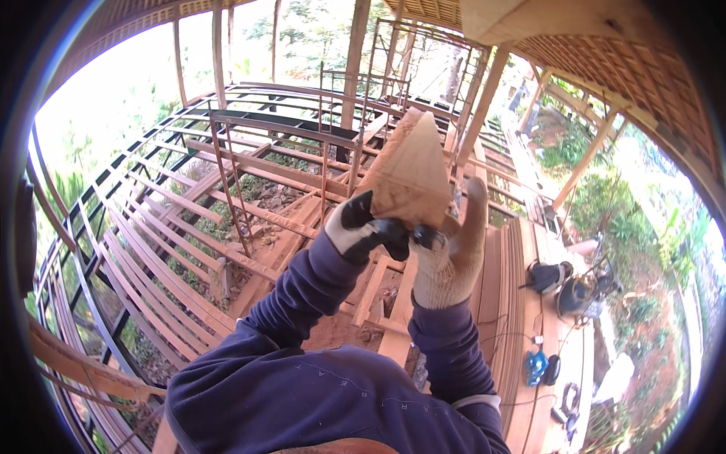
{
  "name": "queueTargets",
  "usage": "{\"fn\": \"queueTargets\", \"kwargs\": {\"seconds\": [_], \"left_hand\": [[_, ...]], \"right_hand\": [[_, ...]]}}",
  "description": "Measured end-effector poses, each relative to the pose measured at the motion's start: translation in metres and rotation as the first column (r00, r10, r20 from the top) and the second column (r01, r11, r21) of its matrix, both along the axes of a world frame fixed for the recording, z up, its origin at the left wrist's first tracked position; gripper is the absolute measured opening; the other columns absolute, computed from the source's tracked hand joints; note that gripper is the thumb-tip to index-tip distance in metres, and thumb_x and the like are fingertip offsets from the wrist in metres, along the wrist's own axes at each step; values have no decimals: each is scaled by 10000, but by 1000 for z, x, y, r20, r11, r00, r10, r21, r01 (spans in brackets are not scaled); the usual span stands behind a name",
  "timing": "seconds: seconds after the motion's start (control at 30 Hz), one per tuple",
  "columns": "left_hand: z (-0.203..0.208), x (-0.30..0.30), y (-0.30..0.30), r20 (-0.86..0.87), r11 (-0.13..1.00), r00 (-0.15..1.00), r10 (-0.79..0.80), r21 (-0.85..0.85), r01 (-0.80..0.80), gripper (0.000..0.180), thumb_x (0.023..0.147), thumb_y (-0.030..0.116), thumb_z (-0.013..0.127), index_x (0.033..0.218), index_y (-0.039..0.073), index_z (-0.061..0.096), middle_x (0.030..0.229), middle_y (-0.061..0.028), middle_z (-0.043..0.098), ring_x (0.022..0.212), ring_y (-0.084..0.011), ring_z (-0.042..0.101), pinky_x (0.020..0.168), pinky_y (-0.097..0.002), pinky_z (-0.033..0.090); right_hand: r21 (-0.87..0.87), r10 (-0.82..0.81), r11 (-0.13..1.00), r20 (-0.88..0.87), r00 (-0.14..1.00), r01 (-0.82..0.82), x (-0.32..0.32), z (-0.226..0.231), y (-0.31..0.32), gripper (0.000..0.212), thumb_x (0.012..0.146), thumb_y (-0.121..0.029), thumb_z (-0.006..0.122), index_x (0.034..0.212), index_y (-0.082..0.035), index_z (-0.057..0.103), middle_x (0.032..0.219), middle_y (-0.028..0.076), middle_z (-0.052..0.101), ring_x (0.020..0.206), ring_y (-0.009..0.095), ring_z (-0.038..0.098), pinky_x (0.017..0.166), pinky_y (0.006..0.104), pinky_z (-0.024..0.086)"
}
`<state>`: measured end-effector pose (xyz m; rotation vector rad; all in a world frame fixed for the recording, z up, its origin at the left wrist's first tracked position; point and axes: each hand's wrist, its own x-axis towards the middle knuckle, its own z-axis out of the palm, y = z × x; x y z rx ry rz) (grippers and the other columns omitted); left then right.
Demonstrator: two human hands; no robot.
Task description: The person sands the surface of a long wooden plank using a power sander, moves the plank across the structural floor framing, and uses a black marker to mark a point on the wood's surface.
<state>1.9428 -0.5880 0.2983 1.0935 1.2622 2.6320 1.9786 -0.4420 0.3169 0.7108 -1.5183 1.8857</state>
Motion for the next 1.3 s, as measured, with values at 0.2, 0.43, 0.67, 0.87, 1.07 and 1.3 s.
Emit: {"fn": "queueTargets", "kwargs": {"seconds": [0.2, 0.43, 0.67, 0.87, 1.07, 1.3], "left_hand": [[-2, -3, -2, 65, 996, 996, 59, -70, -55, 298, 833, -112, 585, 1127, -67, 556, 1015, -156, 678, 886, -264, 709, 803, -374, 608], [-3, 0, -10, 61, 997, 998, 18, -74, -13, 331, 841, -121, 564, 1167, -71, 539, 1058, -161, 672, 929, -254, 702, 841, -372, 598], [-11, -6, -13, 74, 994, 996, 53, -103, -45, 376, 829, -142, 554, 1195, -63, 534, 1096, -151, 664, 980, -238, 688, 874, -373, 586], [-6, -3, -17, 93, 997, 995, -20, -78, 28, 430, 812, -155, 559, 1230, -61, 524, 1119, -144, 661, 981, -233, 687, 865, -360, 587], [-22, -13, -19, 12, 1000, 1000, -15, -8, 15, 424, 825, -112, 596, 1240, -62, 523, 1117, -151, 663, 974, -241, 689, 825, -357, 587], [-19, 2, -22, 134, 949, 945, -300, 138, 282, 775, 855, 512, 611, 1323, -88, 461, 1105, -222, 653, 825, -264, 697, 707, -363, 584]], "right_hand": [[108, -165, 979, -71, 984, 172, -5, 0, 2, 888, 870, -563, 643, 1511, -59, 291, 1460, 95, 403, 1237, 238, 504, 925, 342, 495], [148, -134, 981, 37, 990, 128, 4, 0, -2, 931, 858, -591, 647, 1510, -40, 275, 1427, 135, 432, 1213, 243, 525, 932, 328, 487], [-5, -20, 1000, -7, 1000, 20, -4, -6, -11, 1093, 766, -612, 741, 1524, -29, 211, 1264, 194, 565, 1058, 230, 611, 851, 320, 510], [-4, -9, 1000, 20, 1000, 9, 1, -2, -15, 1088, 778, -622, 719, 1515, -2, 213, 1294, 204, 543, 1108, 250, 591, 870, 326, 512], [-56, 23, 998, -22, 999, -25, 2, 0, -20, 1081, 783, -557, 758, 1529, -38, 172, 1126, 175, 648, 928, 186, 650, 749, 266, 515], [11, 21, 1000, -13, 1000, -21, 4, -15, -14, 857, 908, -417, 679, 1505, 0, 227, 1033, 147, 667, 847, 147, 643, 735, 255, 512]]}}
